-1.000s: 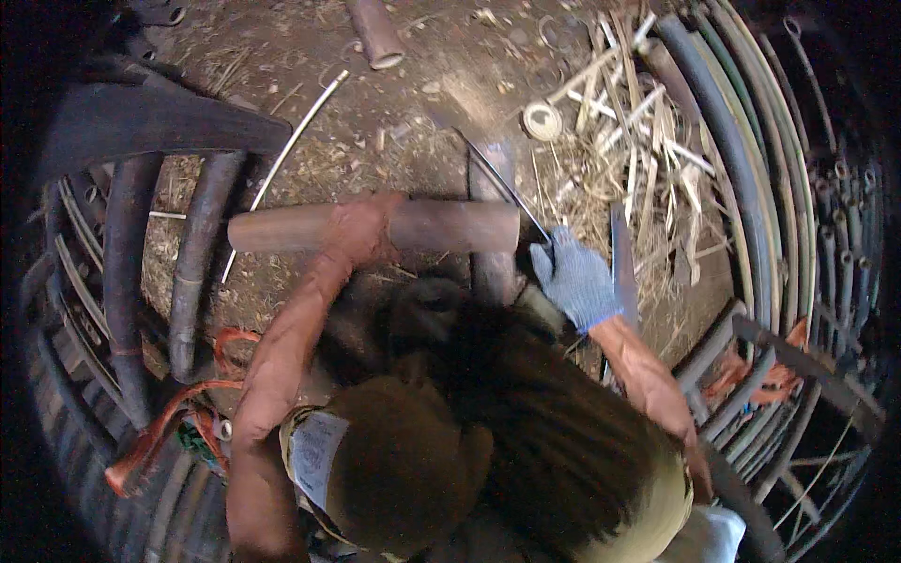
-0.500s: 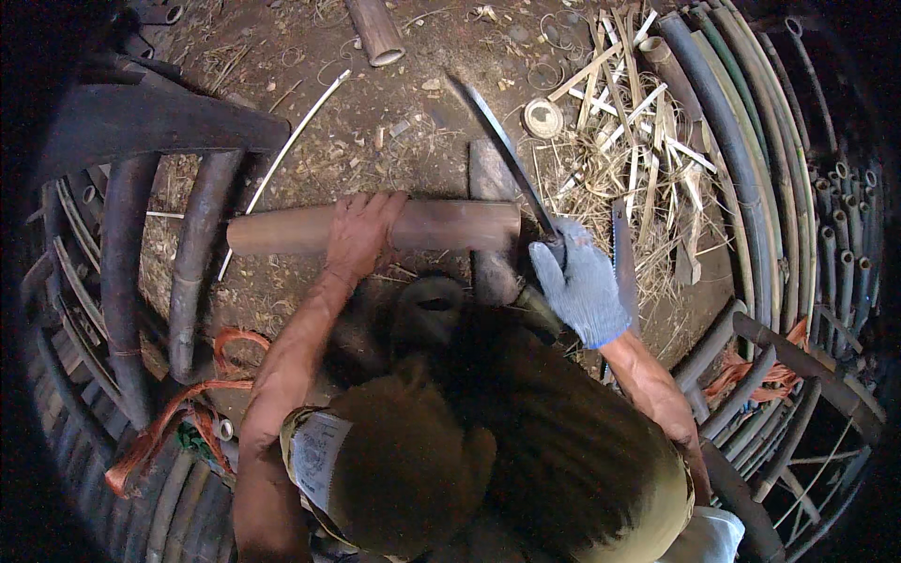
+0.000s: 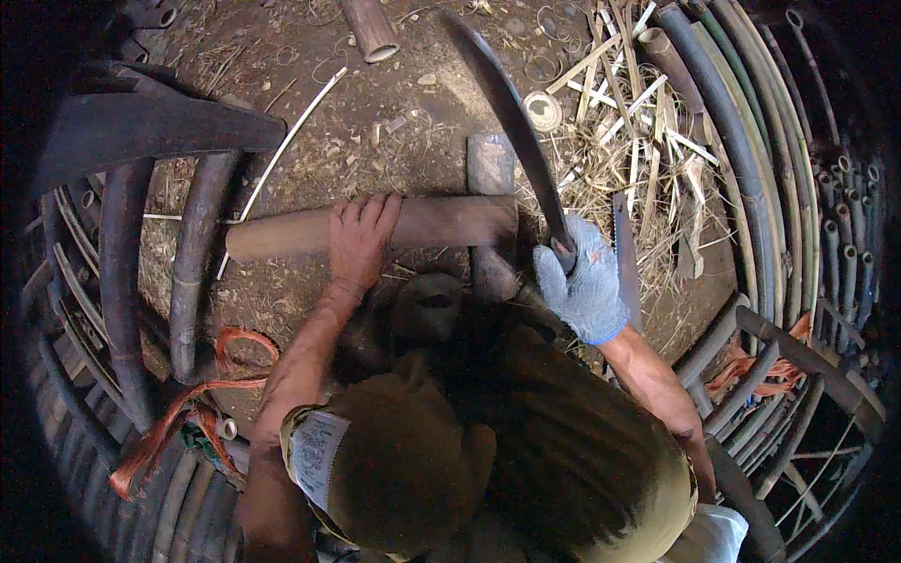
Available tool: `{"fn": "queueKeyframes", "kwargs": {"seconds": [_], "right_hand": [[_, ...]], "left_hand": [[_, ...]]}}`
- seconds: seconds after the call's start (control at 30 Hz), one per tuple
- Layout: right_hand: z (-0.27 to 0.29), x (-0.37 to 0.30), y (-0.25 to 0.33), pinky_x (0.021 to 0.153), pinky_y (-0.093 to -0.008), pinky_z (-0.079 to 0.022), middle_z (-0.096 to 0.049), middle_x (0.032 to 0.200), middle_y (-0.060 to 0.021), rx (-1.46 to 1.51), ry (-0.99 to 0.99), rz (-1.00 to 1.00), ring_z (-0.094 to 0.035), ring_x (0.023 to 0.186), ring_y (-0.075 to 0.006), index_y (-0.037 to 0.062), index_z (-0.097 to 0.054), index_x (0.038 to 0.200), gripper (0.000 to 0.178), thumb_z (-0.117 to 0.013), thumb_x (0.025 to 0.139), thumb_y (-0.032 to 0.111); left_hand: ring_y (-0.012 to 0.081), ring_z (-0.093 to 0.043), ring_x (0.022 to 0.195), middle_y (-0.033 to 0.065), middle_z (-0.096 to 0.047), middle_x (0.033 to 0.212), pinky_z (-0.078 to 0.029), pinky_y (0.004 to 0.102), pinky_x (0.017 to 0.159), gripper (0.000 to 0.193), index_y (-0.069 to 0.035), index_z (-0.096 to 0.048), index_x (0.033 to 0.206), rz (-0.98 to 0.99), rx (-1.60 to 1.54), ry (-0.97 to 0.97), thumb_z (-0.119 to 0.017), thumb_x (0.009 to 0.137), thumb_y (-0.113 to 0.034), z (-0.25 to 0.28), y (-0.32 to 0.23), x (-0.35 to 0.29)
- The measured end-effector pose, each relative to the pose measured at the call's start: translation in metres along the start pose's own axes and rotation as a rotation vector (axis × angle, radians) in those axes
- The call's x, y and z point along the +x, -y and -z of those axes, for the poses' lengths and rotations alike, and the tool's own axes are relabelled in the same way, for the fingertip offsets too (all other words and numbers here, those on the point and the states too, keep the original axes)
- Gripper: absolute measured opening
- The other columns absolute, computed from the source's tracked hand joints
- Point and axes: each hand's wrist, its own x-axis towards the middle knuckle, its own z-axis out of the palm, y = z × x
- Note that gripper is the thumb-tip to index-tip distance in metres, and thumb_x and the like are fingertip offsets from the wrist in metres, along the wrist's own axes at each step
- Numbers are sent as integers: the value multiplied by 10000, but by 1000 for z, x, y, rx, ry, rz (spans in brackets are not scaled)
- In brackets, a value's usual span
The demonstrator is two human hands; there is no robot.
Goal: The person uses a saw and a machete to cut and split bamboo poles, then fits a split bamboo piece into the frame of a bamboo structure.
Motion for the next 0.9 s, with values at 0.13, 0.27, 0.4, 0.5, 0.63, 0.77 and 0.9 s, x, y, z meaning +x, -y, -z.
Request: {"fn": "queueKeyframes", "kwargs": {"seconds": [0.13, 0.27, 0.4, 0.5, 0.63, 0.77, 0.9], "right_hand": [[-16, 0, -40, 730, -547, -509, -657, 895, -226, -246, 403, -356, -635, 803, -484, 25, -571, 1065, 327, -557, 963, 336], [-3, -5, -29, 743, -546, -499, -653, 910, -249, -99, 269, -252, -636, 850, -481, 30, -567, 1081, 342, -553, 967, 352], [16, 2, 14, 707, -503, -518, -641, 901, -246, 69, -57, 42, -643, 843, -455, 45, -573, 1134, 303, -609, 945, 280], [11, -2, 4, 689, -505, -520, -647, 925, -248, -6, 87, -25, -644, 825, -462, 42, -563, 1106, 284, -618, 934, 261], [-6, -9, -33, 703, -545, -509, -658, 909, -245, -214, 365, -292, -640, 814, -481, 44, -561, 1089, 324, -556, 965, 344], [7, 0, 1, 707, -539, -515, -654, 969, -254, 22, 89, -101, -651, 836, -469, 42, -555, 1072, 342, -570, 961, 365], [4, -3, -7, 718, -546, -520, -656, 968, -245, -96, 158, -136, -652, 841, -467, 55, -553, 1096, 337, -573, 961, 363]], "left_hand": [[274, -513, 1174, 64, -555, 1255, -351, 493, 1056, 826, -161, -486, 1395, -10, 15, -12, -830, 647, -230, 3, -10, -6], [289, -508, 1179, 90, -529, 1270, -379, 501, 1031, 919, -163, -468, 1415, 37, -56, 126, -884, 602, -269, 22, -11, 4], [309, -504, 1171, 109, -521, 1221, -419, 485, 991, 929, -150, -510, 1385, -6, -195, 287, -911, 563, -315, 29, 9, 21], [317, -508, 1154, 109, -524, 1184, -435, 474, 975, 903, -138, -556, 1334, 5, -202, 340, -922, 531, -326, 28, 11, 26], [313, -513, 1149, 108, -521, 1191, -445, 464, 967, 861, -136, -576, 1296, 26, -202, 354, -920, 527, -316, 30, 6, 26], [301, -522, 1158, 91, -545, 1204, -449, 457, 964, 856, -140, -551, 1325, 27, -212, 246, -905, 563, -300, 17, 10, 15], [295, -547, 1129, 74, -590, 1176, -443, 459, 960, 862, -127, -531, 1344, 6, -177, 204, -891, 578, -292, 17, 6, 13]]}}
